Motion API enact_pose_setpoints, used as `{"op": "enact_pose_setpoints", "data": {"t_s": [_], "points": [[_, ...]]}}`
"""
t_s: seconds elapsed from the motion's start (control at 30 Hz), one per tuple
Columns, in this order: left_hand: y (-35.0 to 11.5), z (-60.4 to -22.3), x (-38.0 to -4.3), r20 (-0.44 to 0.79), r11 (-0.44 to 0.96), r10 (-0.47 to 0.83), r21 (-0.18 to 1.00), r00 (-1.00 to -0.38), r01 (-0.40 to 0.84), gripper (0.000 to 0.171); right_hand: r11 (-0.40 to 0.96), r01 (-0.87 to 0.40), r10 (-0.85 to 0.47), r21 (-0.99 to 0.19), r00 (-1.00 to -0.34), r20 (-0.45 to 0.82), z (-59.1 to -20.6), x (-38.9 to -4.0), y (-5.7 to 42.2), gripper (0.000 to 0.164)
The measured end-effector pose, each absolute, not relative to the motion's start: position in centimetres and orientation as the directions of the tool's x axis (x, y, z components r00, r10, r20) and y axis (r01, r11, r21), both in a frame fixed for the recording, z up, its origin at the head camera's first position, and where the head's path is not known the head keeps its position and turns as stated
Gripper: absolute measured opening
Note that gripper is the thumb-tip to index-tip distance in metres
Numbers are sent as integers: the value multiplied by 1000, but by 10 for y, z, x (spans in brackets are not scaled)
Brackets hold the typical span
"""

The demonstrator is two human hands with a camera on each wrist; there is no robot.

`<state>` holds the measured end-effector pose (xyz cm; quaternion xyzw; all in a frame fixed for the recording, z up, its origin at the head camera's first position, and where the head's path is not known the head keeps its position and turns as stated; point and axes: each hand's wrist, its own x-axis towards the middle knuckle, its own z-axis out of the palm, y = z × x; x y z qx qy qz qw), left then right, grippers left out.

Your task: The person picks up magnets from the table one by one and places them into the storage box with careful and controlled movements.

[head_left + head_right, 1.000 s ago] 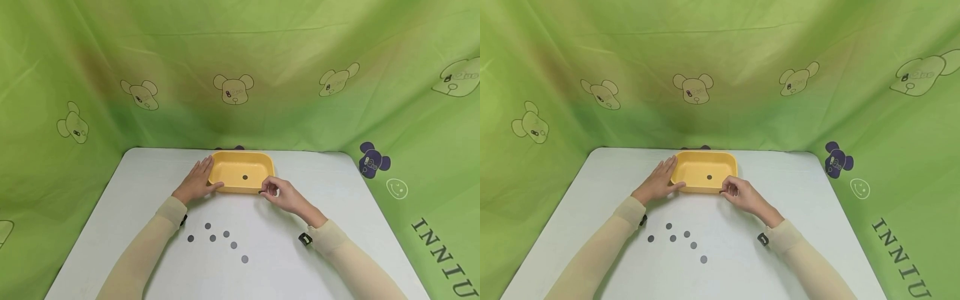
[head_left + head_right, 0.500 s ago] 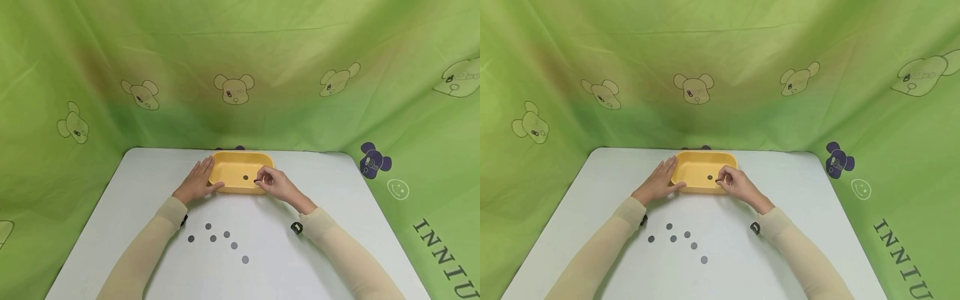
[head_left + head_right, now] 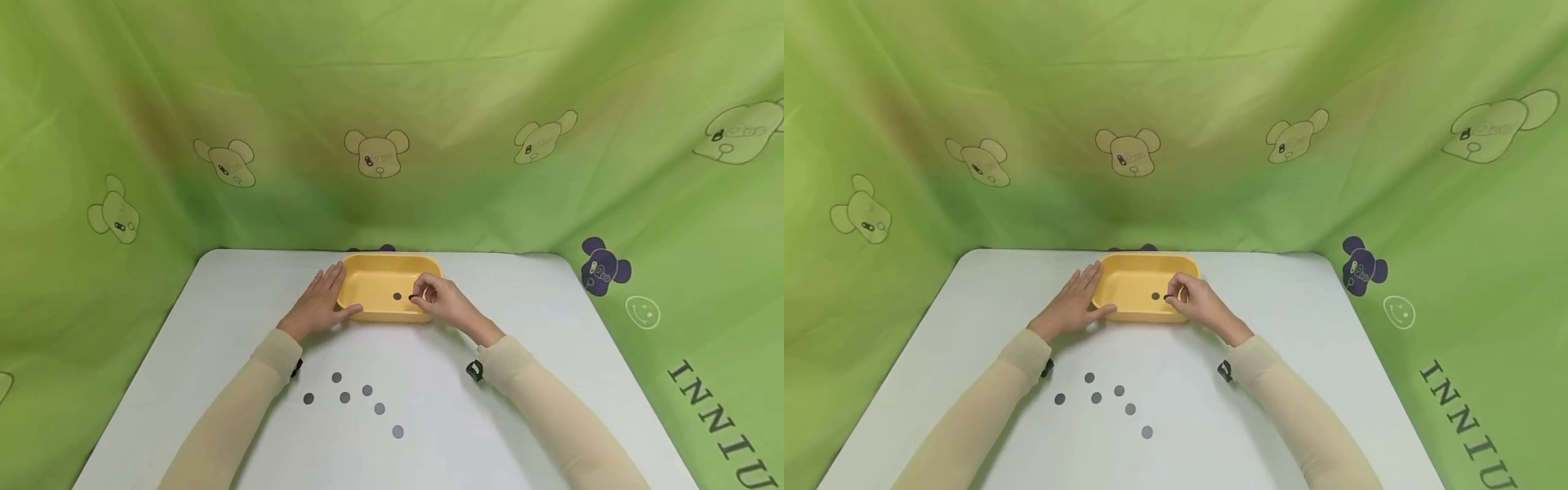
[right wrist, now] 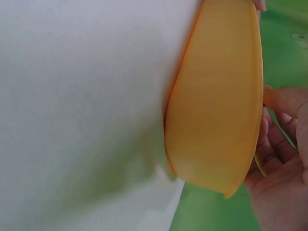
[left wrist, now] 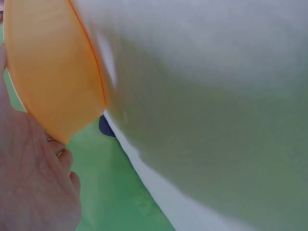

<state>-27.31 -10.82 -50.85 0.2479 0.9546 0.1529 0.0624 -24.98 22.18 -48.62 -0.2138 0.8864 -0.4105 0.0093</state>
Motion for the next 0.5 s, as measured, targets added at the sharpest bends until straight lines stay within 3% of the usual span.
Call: {"op": "enact_pose_setpoints", "data": {"t_s": [0.5], "points": [[-109, -508, -273, -33, 823, 505, 318, -862, 470, 110, 648, -387, -413, -656, -902, 124, -490, -261, 217, 14]]}}
